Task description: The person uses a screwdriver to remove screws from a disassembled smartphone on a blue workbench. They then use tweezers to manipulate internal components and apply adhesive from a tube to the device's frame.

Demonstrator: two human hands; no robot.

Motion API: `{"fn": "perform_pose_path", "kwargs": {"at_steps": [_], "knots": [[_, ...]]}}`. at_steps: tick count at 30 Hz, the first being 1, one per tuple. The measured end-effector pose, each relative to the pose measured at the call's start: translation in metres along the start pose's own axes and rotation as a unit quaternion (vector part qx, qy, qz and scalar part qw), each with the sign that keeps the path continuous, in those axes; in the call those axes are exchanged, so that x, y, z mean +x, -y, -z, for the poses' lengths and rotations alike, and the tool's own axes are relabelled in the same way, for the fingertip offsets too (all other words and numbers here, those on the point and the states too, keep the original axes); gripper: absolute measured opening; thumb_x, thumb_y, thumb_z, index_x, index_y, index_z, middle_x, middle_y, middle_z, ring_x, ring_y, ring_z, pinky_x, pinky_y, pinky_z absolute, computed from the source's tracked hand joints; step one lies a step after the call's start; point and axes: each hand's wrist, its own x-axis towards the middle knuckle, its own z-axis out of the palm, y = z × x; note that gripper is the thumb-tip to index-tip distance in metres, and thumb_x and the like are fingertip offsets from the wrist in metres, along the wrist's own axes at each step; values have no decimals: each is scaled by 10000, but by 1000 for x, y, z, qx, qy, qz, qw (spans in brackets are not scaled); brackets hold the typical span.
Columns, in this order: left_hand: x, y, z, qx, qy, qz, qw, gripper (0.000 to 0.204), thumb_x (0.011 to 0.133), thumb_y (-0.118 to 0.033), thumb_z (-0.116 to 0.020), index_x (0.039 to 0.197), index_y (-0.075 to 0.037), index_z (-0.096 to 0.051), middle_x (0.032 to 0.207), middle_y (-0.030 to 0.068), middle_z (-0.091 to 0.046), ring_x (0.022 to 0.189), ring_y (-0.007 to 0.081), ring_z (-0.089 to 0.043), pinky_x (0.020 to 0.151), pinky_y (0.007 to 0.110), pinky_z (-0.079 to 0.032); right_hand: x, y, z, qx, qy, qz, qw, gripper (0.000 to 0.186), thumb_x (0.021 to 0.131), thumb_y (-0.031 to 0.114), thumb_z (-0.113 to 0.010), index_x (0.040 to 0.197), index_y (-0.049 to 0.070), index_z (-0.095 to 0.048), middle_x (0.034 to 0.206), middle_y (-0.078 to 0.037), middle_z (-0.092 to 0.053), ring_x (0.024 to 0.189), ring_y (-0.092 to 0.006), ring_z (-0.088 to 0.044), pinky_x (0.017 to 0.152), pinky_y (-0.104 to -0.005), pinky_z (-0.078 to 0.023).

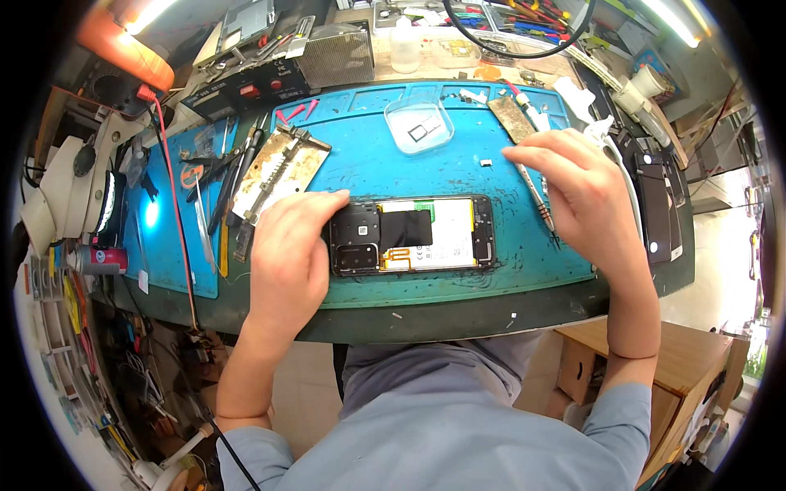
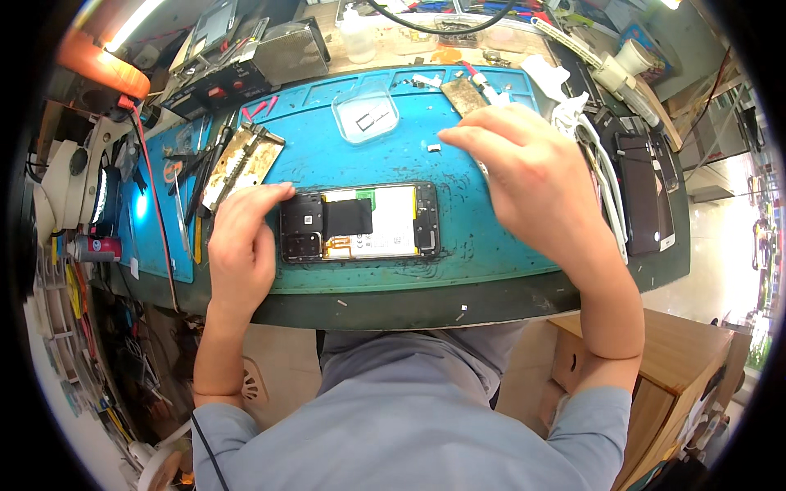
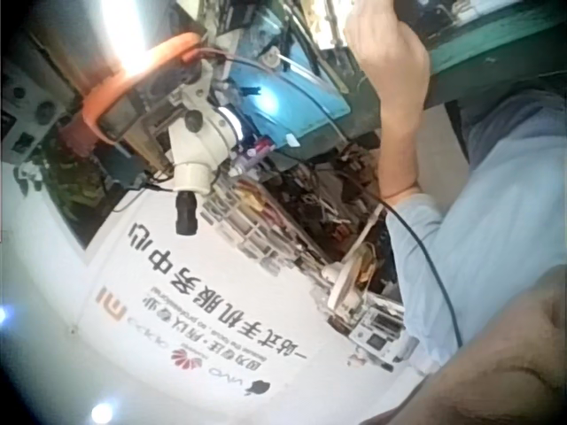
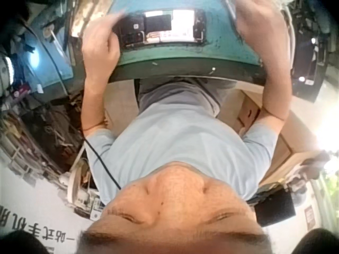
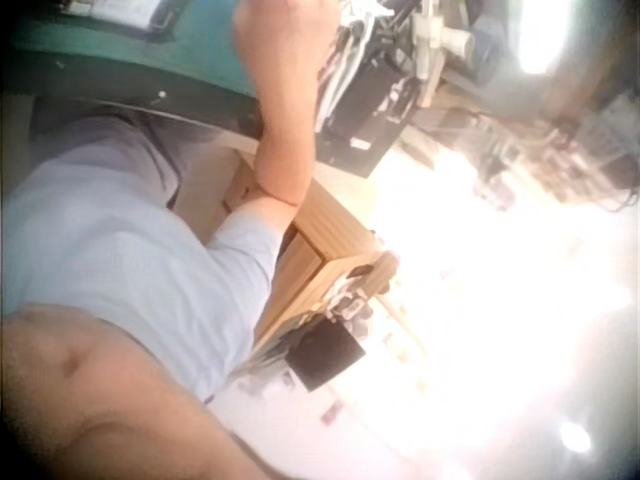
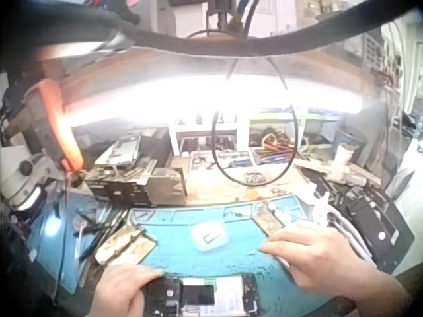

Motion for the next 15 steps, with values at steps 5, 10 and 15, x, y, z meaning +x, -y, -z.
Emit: {"fn": "perform_pose_path", "kwargs": {"at_steps": [5, 10, 15], "knots": [[-1, -4, 2, 10, 19, 13, 1000, 550, 801, 210, -469, 1250, -2, -706, 1098, 154, -772, 1006, 311, -734, 858, 385, -558, -6, 2, -6, -11, 39, 3, 999, 373, 817, -76, -653, 1151, 64, -742, 1054, -79, -729, 965, -292, -697, 817, -406, -576], [0, -5, 0, 15, 5, 19, 1000, 527, 780, 207, -522, 1224, -4, -712, 1065, 151, -765, 991, 329, -729, 877, 413, -571, -8, 0, -2, 28, 133, 43, 990, 461, 819, -68, -660, 1245, 94, -730, 1073, -72, -692, 970, -288, -664, 816, -408, -558], [-10, -4, 2, -20, -13, 45, 999, 539, 785, 214, -498, 1232, 0, -711, 1095, 167, -765, 1009, 323, -738, 894, 400, -576, -21, 8, 5, 20, 197, 51, 979, 545, 790, -82, -638, 1309, 72, -701, 1254, -88, -654, 1082, -318, -635, 924, -428, -536]]}}
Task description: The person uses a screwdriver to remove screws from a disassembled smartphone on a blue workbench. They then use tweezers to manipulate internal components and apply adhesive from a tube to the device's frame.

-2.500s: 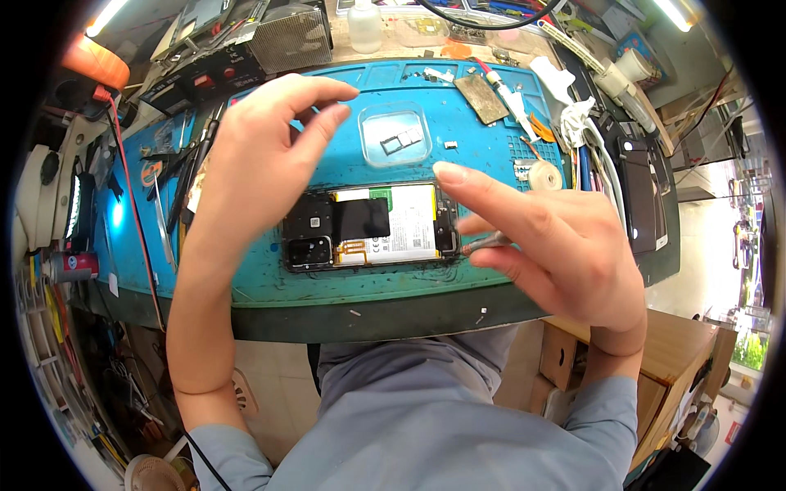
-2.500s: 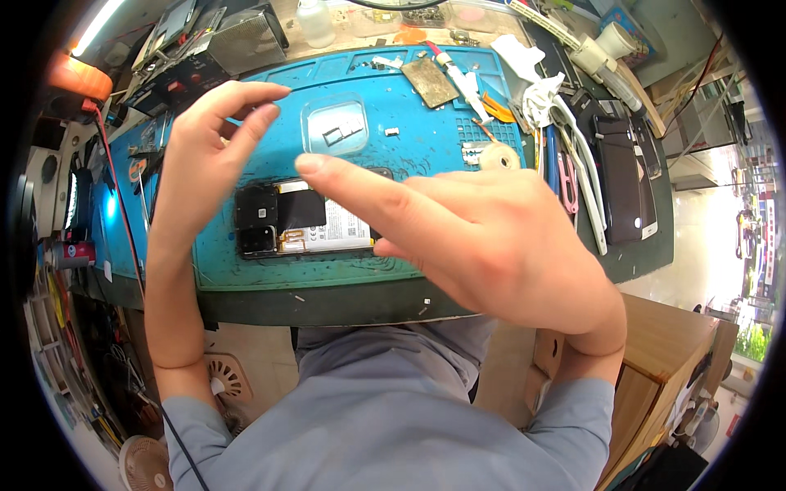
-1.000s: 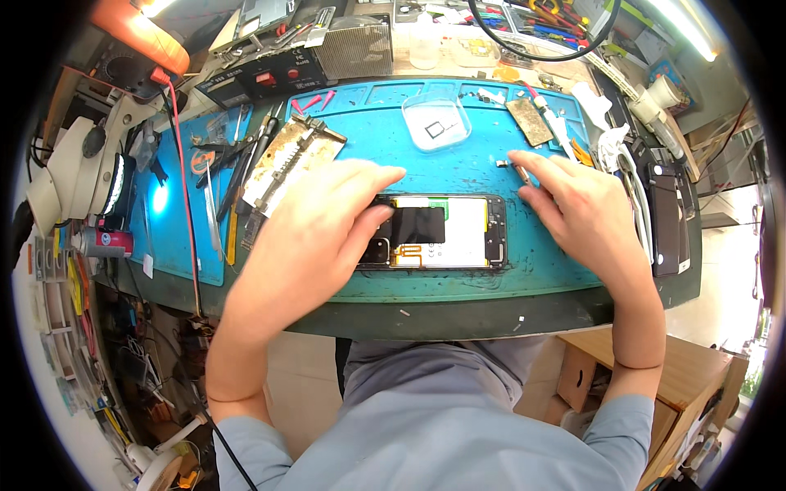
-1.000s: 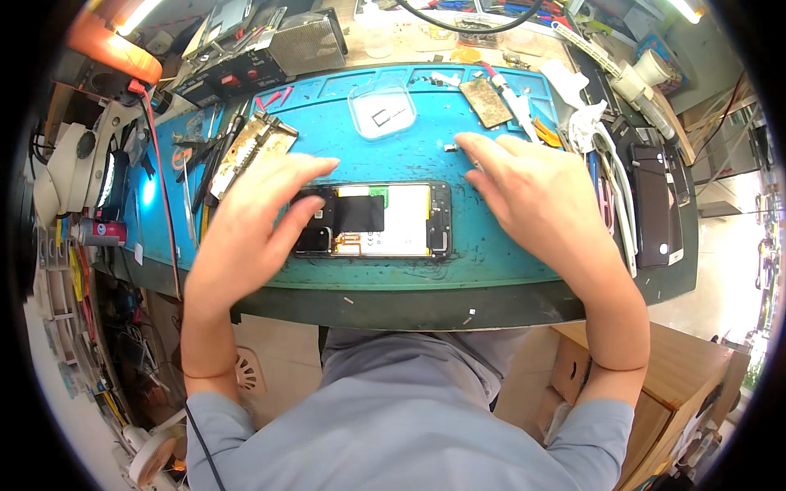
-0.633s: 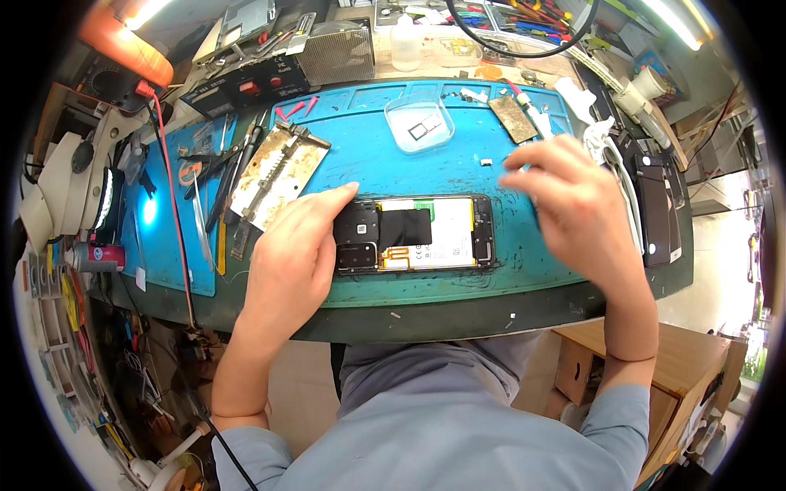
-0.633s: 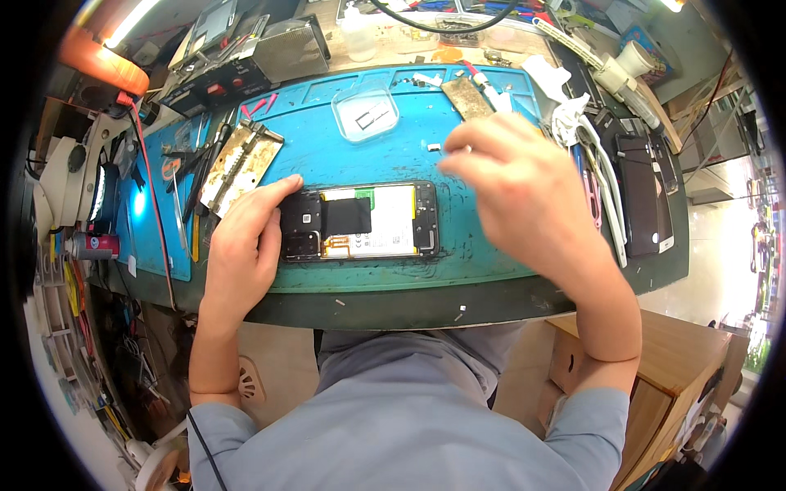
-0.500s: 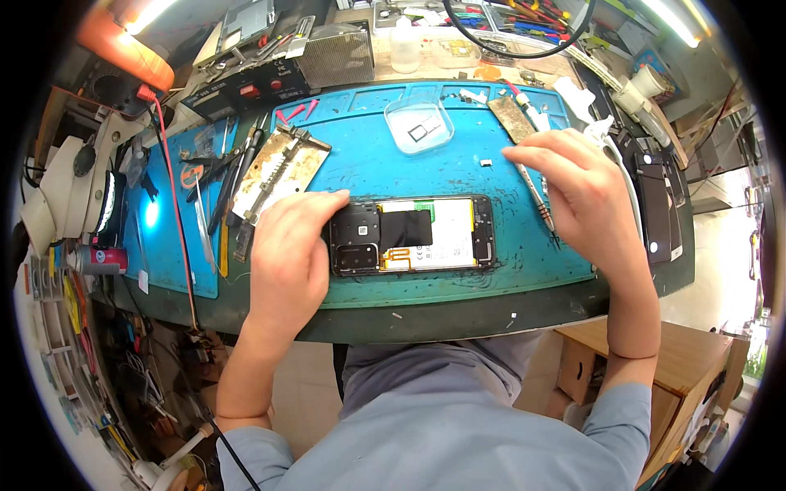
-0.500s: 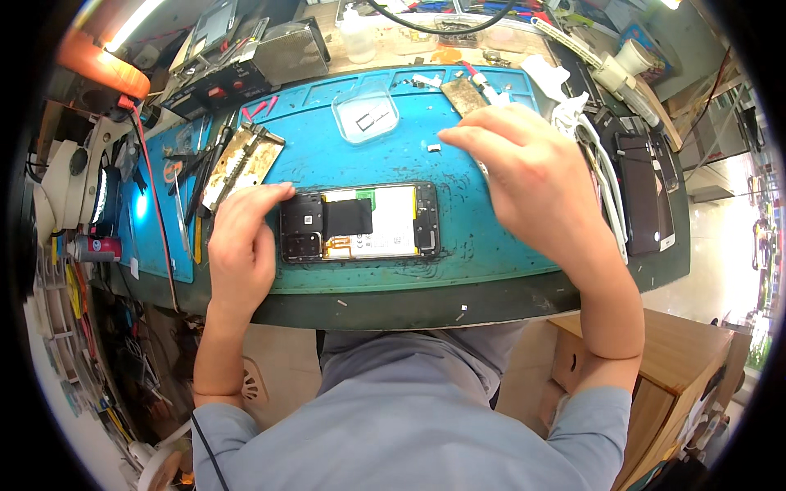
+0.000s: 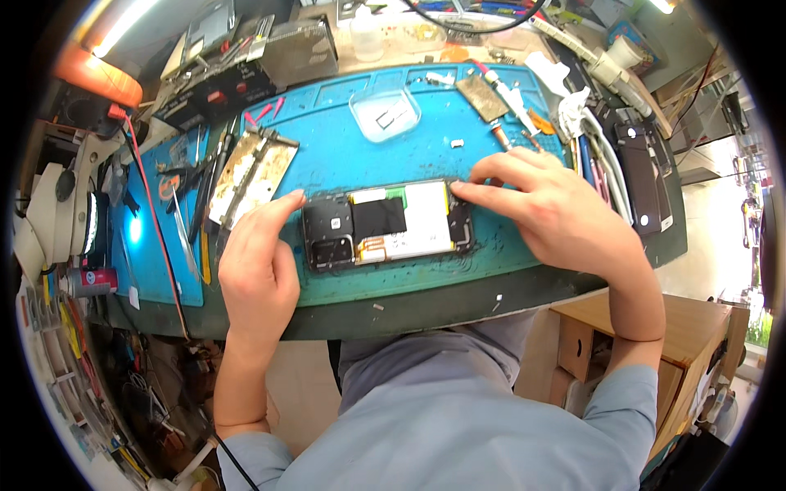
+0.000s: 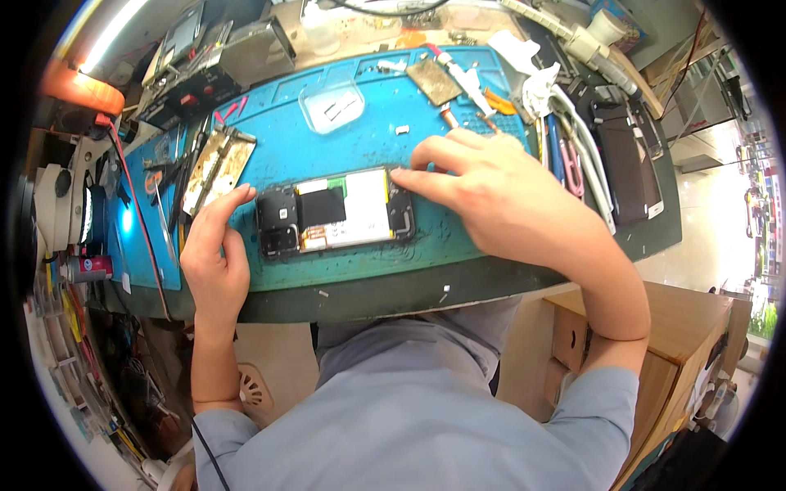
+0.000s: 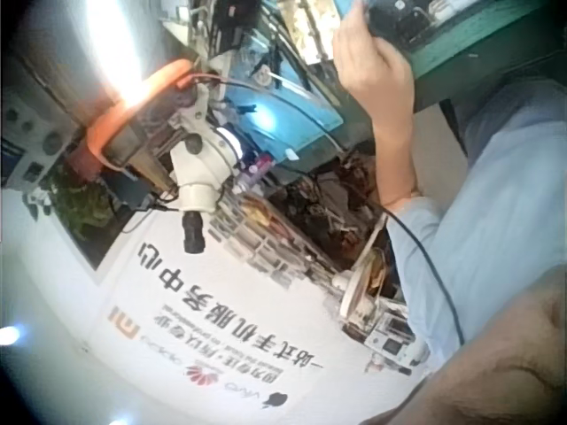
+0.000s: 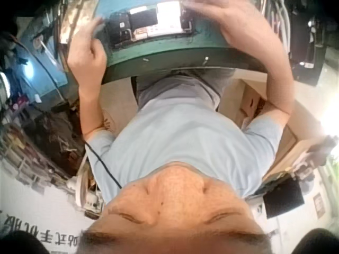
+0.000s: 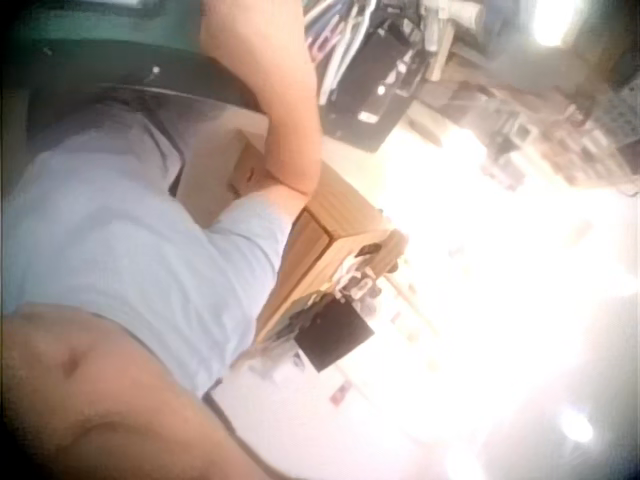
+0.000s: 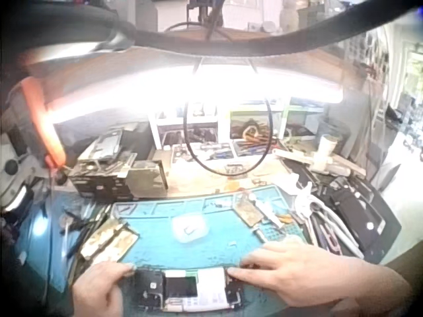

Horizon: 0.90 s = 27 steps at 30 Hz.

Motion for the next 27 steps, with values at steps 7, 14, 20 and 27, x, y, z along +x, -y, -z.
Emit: {"fn": "perform_pose_path", "kwargs": {"at_steps": [7, 14, 20, 27], "knots": [[-12, -6, 16, -63, 41, 51, 996, 537, 789, 215, -485, 1230, 13, -716, 1127, 184, -761, 1100, 340, -732, 970, 386, -563, -20, 33, -8, -46, -42, -28, 998, 532, 762, -40, -641, 1291, -16, -684, 1353, -127, -645, 1190, -303, -635, 1009, -444, -532], [-37, -6, 17, -21, 40, -22, 999, 543, 749, 203, -544, 1216, -3, -730, 1242, 156, -723, 1157, 342, -695, 980, 422, -566, -30, 55, -33, -84, -95, -52, 991, 509, 786, -35, -624, 1291, -33, -692, 1362, -152, -678, 1239, -316, -659, 981, -426, -547], [-47, -9, 21, 22, 78, -55, 995, 479, 799, 109, -670, 1258, -15, -727, 1325, 153, -698, 1201, 350, -676, 1024, 442, -542, -31, 53, -35, -63, -124, -49, 989, 486, 794, -48, -625, 1273, -26, -701, 1315, -151, -703, 1208, -319, -686, 985, -435, -557], [-46, -5, 30, 72, 111, -85, 988, 451, 830, -39, -810, 1270, -12, -715, 1363, 168, -685, 1259, 352, -668, 1034, 457, -543, -42, 51, -39, -37, -163, -51, 985, 453, 788, -56, -644, 1234, -18, -713, 1268, -143, -719, 1152, -315, -708, 944, -425, -573]]}}
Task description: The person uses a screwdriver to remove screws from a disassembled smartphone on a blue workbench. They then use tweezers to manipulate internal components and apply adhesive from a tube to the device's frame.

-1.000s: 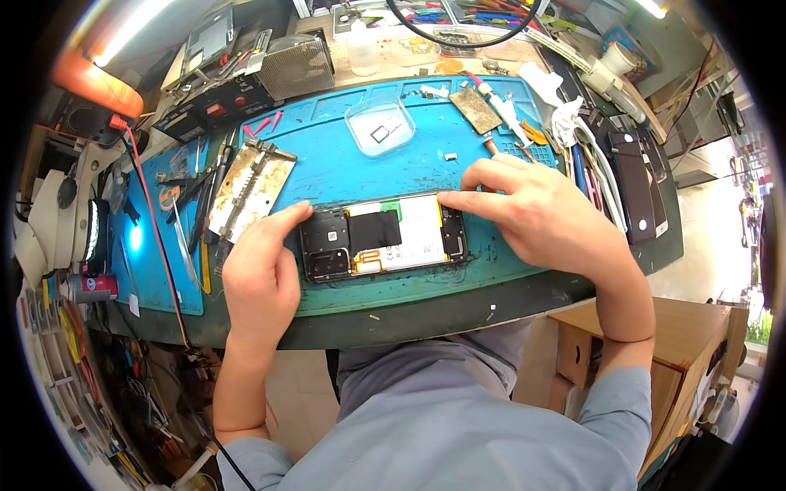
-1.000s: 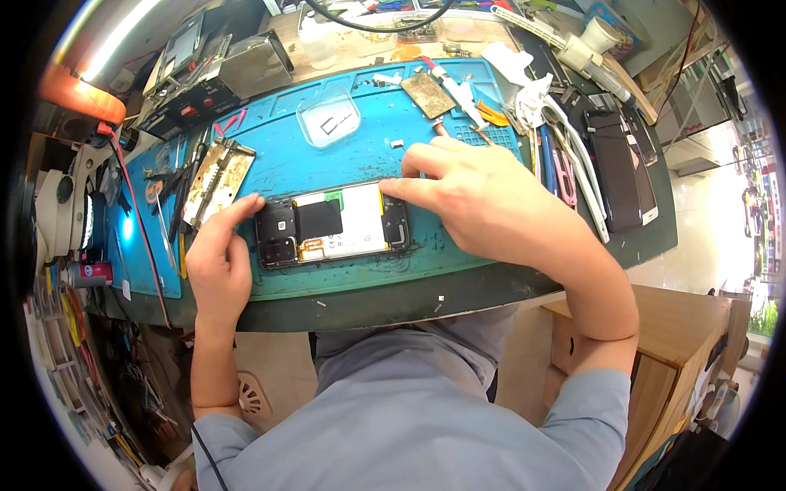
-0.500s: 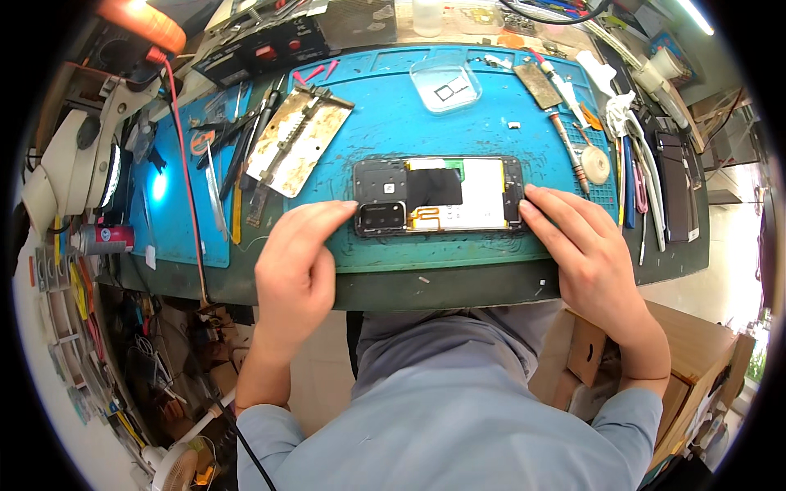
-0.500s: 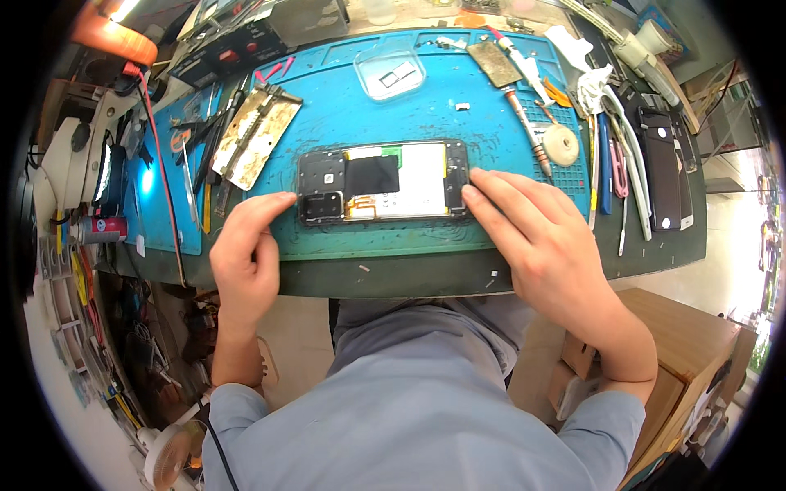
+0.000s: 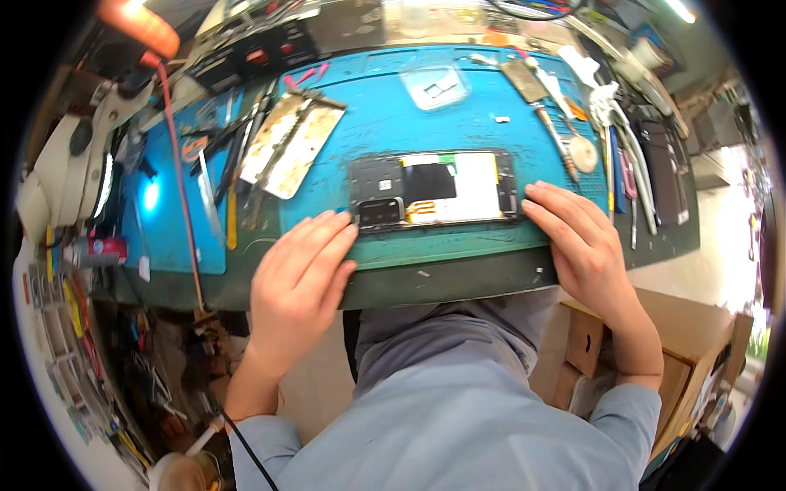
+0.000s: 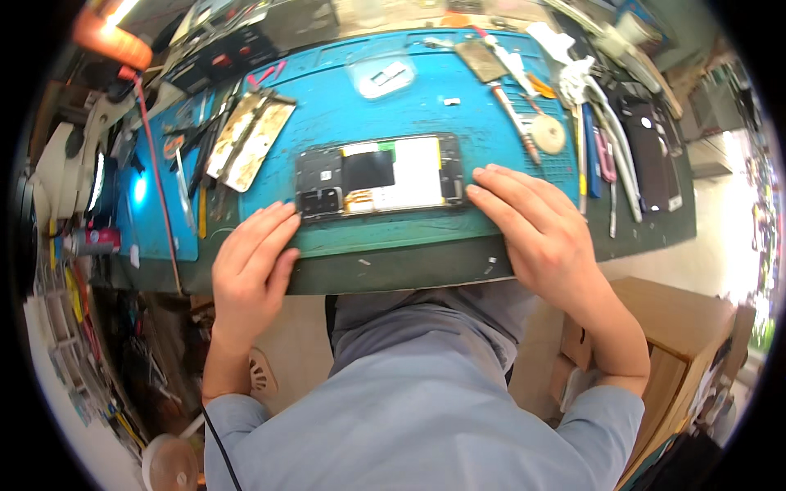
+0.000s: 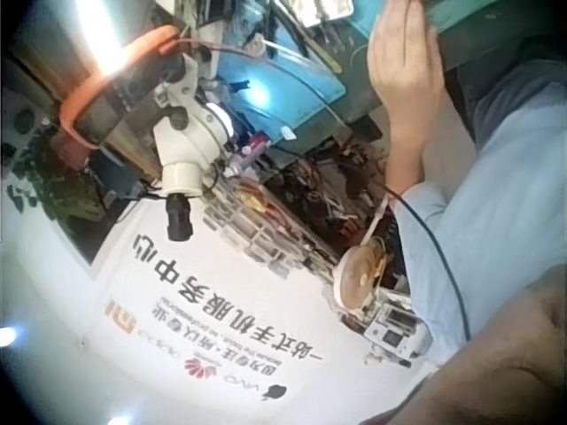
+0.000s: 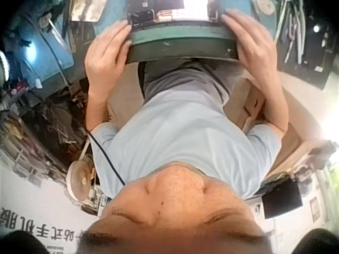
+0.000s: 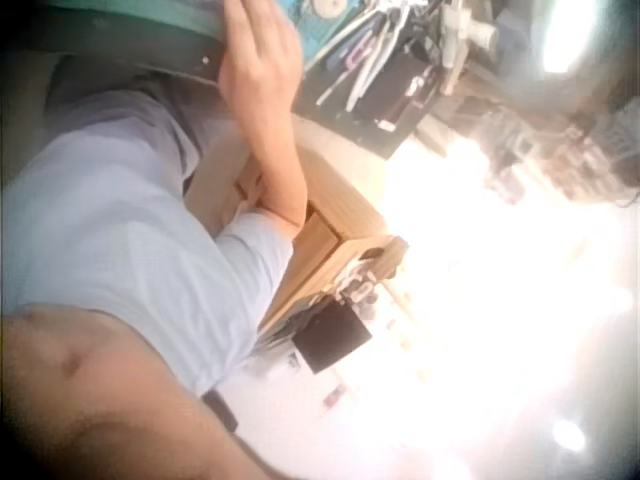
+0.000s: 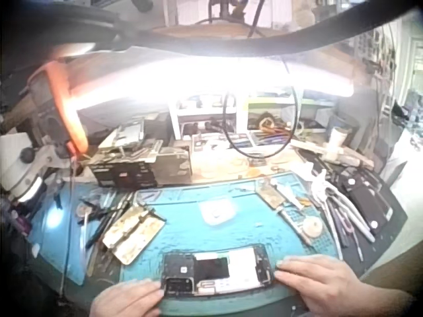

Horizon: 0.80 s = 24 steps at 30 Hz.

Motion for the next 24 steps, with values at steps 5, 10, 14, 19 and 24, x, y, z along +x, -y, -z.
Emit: {"fn": "perform_pose_path", "kwargs": {"at_steps": [5, 10, 14, 19, 24], "knots": [[14, 2, -2, -66, -39, 72, 994, 679, 779, -77, -880, 1406, -11, -625, 1446, 175, -634, 1308, 372, -627, 1074, 431, -527, -11, -13, 6, -32, -96, -82, 991, 389, 820, -65, -701, 1196, 29, -740, 1085, -125, -746, 945, -306, -721, 809, -386, -581], [48, 5, -5, -64, 35, 34, 997, 782, 733, -108, -897, 1445, -25, -585, 1499, 170, -584, 1387, 375, -540, 1161, 472, -434, -22, -54, 27, -123, -150, -257, 947, 186, 928, 57, -738, 1113, 54, -764, 894, -79, -712, 769, -245, -667, 695, -364, -536], [52, 8, -7, -42, 32, 24, 998, 754, 675, -116, -916, 1367, -22, -629, 1396, 157, -636, 1282, 365, -586, 1105, 462, -462, -25, -68, 32, -40, -147, -328, 932, 153, 936, 111, -744, 1078, 58, -766, 867, -76, -708, 748, -234, -662, 691, -335, -538], [51, -13, -23, -18, -41, 6, 999, 697, 662, -181, -944, 1290, -43, -675, 1307, 137, -660, 1202, 358, -608, 1021, 472, -488, -8, -80, 7, -220, -65, -229, 946, 280, 948, 214, -737, 1213, 140, -685, 928, -66, -697, 867, -288, -709, 715, -411, -582], [35, -13, -17, -50, -19, 19, 998, 623, 740, -180, -915, 1300, -30, -685, 1387, 127, -645, 1261, 357, -594, 1054, 468, -483, 1, -71, 11, -265, -40, -296, 917, 276, 933, 97, -651, 1204, 148, -669, 964, -114, -708, 865, -302, -715, 723, -417, -570]]}}
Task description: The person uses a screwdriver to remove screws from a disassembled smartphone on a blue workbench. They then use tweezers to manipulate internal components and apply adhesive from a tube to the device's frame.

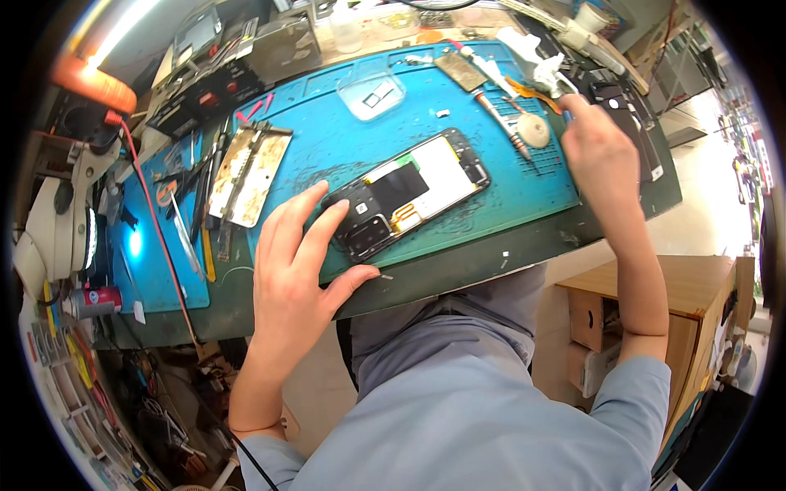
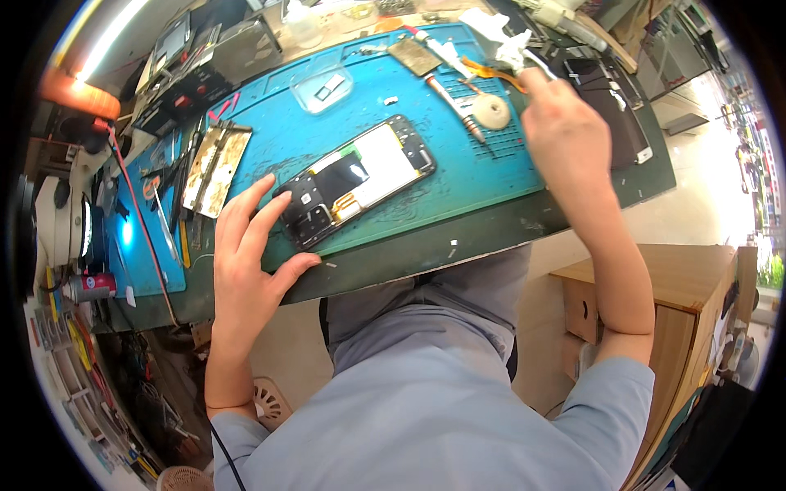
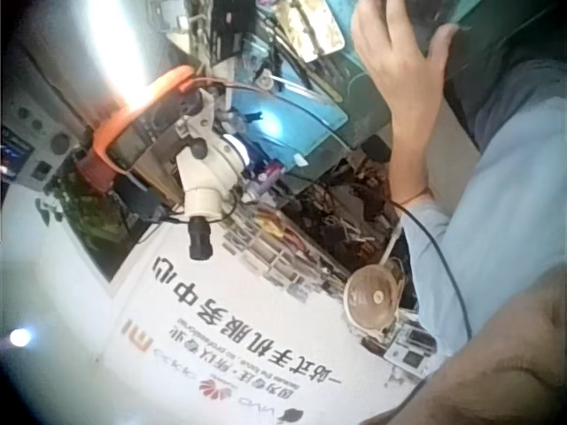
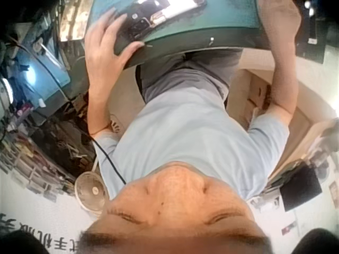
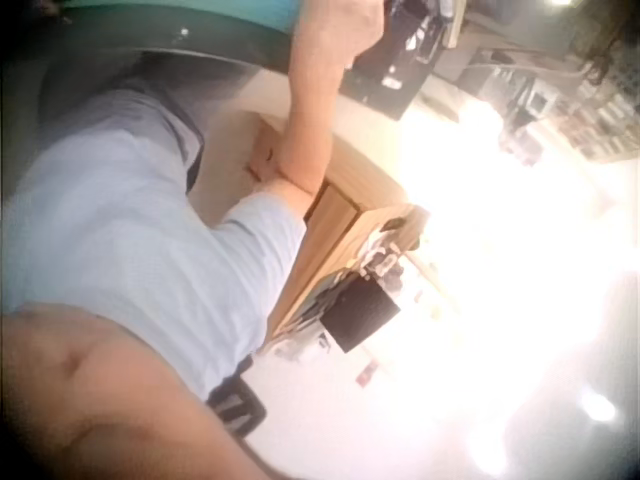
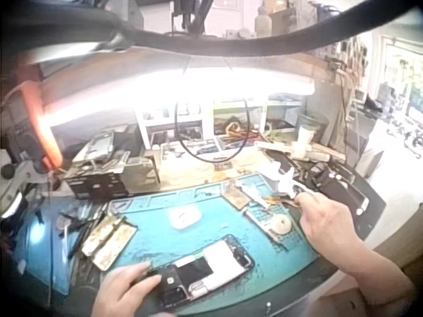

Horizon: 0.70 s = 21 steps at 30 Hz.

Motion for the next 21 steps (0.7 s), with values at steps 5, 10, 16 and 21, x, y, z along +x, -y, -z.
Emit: {"fn": "perform_pose_path", "kwargs": {"at_steps": [5, 10, 16, 21], "knots": [[-19, 4, 0, -48, -22, 13, 999, 564, 751, -41, -878, 1287, -21, -703, 1381, 126, -673, 1268, 344, -614, 1079, 453, -481, -23, -21, 33, 613, 60, -147, 774, 287, 1056, 68, -560, 1312, 12, -677, 1015, -54, -687, 812, -84, -636, 675, -264, -520], [-15, 5, -4, -44, -32, 22, 998, 526, 777, -84, -874, 1275, -53, -709, 1361, 83, -684, 1238, 305, -627, 1033, 423, -472, -64, 57, 44, 784, 191, -106, 581, 389, 973, 89, -717, 1335, -16, -620, 1028, -129, -684, 790, -117, -642, 564, -257, -544], [-17, 5, -3, -46, -17, 36, 998, 519, 785, -48, -846, 1287, -59, -711, 1390, 97, -684, 1265, 315, -626, 1069, 432, -463, -73, 138, 33, 555, 71, 232, 796, 321, 820, 4, -848, 1114, 19, -722, 902, -89, -726, 717, -239, -705, 623, -335, -572], [-17, 4, -2, -48, -15, 41, 998, 510, 788, -49, -838, 1283, -62, -715, 1398, 101, -686, 1277, 318, -627, 1082, 434, -462, -73, 143, 24, 540, 81, 224, 807, 336, 812, 38, -872, 1118, 20, -735, 952, -95, -762, 743, -223, -729, 643, -336, -588]]}}
